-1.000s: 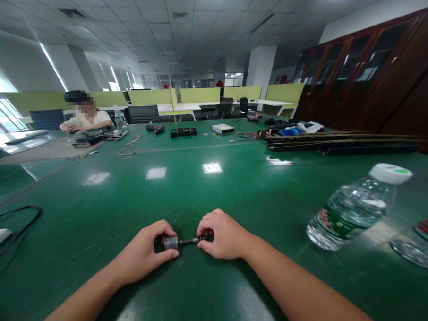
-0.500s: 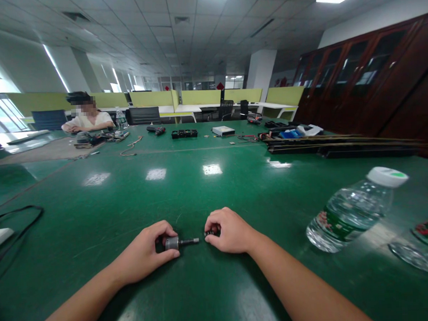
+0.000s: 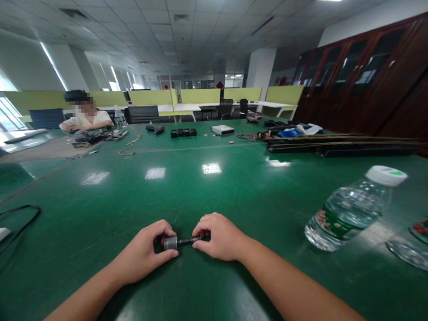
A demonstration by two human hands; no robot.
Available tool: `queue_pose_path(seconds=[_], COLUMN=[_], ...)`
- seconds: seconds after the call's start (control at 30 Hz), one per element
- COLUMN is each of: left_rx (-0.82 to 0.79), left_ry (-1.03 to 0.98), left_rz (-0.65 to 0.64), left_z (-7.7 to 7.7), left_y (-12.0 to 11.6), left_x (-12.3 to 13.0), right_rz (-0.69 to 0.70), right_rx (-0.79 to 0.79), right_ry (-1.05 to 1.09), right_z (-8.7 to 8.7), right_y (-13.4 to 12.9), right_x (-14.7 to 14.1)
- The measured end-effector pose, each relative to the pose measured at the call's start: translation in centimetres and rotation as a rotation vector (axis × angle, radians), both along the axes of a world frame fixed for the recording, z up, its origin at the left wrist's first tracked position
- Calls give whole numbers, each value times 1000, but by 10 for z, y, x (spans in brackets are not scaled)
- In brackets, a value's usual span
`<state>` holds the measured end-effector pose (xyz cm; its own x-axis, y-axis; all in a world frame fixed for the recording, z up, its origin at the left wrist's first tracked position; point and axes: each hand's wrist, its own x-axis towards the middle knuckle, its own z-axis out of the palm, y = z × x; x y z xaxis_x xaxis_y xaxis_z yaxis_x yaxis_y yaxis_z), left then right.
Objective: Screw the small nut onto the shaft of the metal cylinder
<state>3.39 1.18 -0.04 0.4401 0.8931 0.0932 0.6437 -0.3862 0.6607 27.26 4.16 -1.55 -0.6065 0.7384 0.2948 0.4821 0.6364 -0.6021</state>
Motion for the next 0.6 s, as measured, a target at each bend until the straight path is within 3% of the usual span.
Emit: queue_pose_path(seconds=[0.27,0.6], left_rx=[42,-17], left_ry=[-25,22], left_rz=[-57,-59], left_z=[1,4], left_y=[0,0], left_x=[-1,3], right_rz=[48,88], right_rx=[-49,60], right_ry=[71,-10], right_z=[-5,-1], right_y=[-8,-6], right_x=[-17,-14])
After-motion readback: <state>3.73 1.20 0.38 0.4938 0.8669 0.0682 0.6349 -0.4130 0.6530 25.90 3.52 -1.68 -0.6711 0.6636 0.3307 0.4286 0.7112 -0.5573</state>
